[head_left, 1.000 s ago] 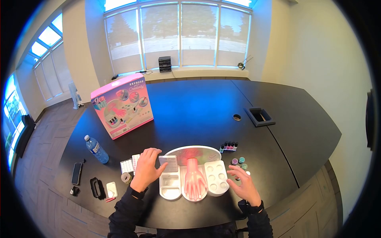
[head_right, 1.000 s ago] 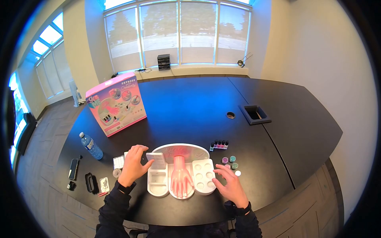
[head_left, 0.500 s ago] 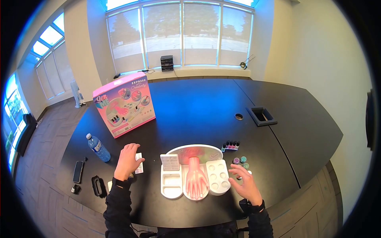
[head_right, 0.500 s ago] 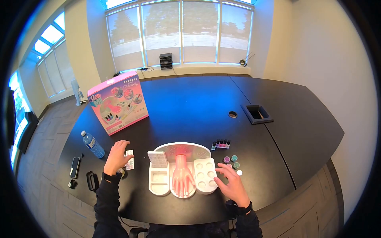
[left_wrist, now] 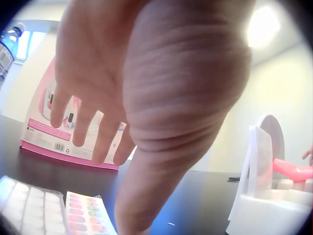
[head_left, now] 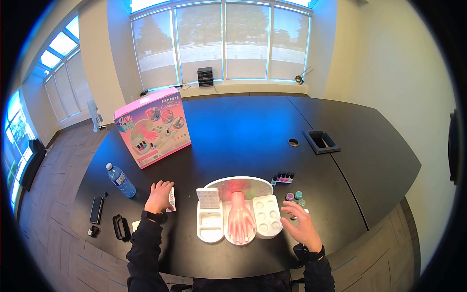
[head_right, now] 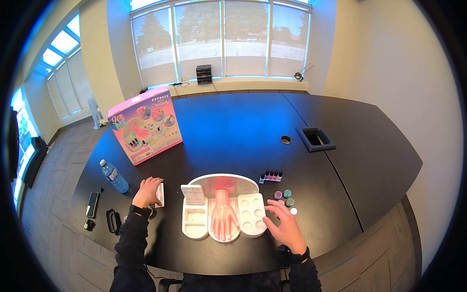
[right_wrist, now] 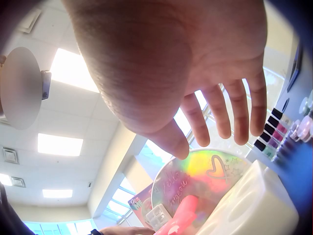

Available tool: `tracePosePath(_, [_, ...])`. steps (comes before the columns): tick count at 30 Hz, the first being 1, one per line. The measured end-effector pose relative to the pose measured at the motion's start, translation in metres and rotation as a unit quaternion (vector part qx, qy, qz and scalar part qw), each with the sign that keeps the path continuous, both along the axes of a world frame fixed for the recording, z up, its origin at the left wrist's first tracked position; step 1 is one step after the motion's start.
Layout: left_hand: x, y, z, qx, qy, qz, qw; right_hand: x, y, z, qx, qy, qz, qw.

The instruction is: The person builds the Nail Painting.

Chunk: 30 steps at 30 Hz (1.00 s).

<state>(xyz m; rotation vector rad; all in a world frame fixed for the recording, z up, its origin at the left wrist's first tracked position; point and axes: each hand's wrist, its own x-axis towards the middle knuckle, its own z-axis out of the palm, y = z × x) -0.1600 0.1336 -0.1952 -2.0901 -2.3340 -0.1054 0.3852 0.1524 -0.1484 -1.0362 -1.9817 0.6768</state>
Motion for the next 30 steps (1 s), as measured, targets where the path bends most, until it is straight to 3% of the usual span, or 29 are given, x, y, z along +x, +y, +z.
tracePosePath(9, [0.0,0.01,-0.001,-0.078,-0.014,0.03,0.996,0.002,0.0,0.0,-0.001,-0.002,-0.002,1.0])
tracePosePath(16, [0.0,0.011,0.001,-0.071,-0.058,0.02,0.996,0.001,0.0,-0.003,0.006,-0.005,0.0,1.0])
tracePosePath(30, [0.025,0.008,0.028,0.078,-0.099,-0.042,0.991,0.003,-0.002,-0.003,-0.001,-0.004,-0.002,1.0])
